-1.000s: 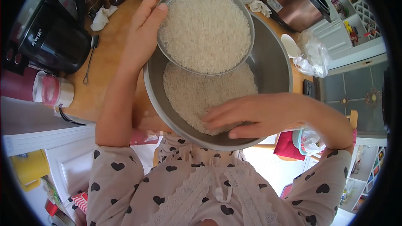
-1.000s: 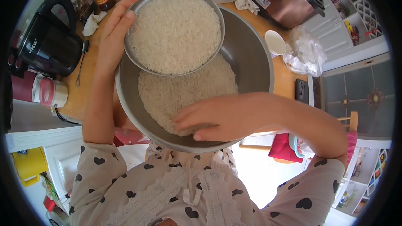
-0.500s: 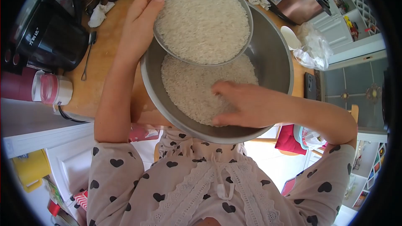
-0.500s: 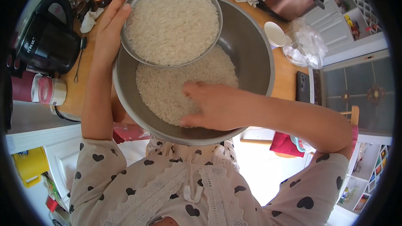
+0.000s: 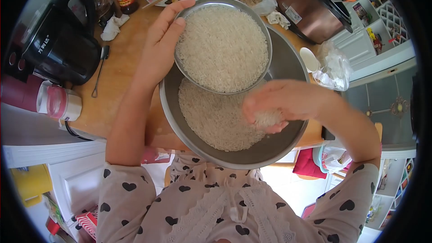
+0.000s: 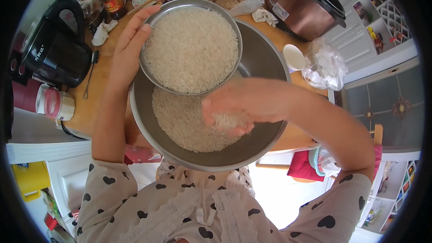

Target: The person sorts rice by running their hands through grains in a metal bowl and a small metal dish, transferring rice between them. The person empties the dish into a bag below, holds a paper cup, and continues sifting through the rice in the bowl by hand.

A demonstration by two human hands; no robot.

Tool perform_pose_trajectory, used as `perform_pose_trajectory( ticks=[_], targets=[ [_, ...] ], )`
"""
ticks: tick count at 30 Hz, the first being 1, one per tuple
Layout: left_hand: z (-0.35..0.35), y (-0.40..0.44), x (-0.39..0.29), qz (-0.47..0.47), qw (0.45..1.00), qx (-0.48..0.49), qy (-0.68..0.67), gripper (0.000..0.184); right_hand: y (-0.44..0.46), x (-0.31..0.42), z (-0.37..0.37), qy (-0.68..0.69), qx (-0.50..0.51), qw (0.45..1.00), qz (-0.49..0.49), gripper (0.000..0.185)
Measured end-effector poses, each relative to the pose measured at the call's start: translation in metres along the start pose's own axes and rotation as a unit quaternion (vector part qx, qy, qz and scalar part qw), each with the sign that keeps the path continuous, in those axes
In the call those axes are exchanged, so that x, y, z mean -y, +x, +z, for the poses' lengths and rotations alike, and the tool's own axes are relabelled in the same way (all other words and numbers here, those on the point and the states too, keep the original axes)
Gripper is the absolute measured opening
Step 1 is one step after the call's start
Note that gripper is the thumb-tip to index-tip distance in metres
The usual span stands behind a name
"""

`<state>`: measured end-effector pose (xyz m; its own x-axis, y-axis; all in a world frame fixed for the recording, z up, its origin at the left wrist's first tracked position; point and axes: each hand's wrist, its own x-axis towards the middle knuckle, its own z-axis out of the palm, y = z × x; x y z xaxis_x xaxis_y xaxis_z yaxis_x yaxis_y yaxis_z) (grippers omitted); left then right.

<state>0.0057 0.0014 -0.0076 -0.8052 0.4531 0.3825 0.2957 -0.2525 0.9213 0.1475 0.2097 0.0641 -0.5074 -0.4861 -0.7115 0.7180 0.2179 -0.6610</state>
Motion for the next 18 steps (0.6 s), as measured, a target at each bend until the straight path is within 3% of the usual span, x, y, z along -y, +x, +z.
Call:
perform_pose_trajectory(
  ticks=[8, 11, 14, 18],
  targets=[
    [0.0, 0.0, -0.004, 0.012, 0.999, 0.004, 0.035, 0.032, 0.01, 0.071, -0.005, -0.017, -0.139, 0.968, -0.207, 0.041],
    [0.001, 0.0, -0.004, 0.019, 0.999, 0.003, 0.037, 0.032, 0.016, 0.086, -0.02, 0.003, -0.136, 0.947, -0.29, 0.041],
    [0.001, -0.001, -0.006, 0.01, 1.0, 0.004, 0.029, 0.032, 0.003, 0.098, -0.042, -0.016, -0.159, 0.945, -0.284, 0.051],
    [0.002, -0.002, -0.006, -0.016, 1.0, 0.002, -0.002, 0.031, -0.018, 0.092, -0.049, -0.023, -0.159, 0.939, -0.304, 0.047]
  ],
)
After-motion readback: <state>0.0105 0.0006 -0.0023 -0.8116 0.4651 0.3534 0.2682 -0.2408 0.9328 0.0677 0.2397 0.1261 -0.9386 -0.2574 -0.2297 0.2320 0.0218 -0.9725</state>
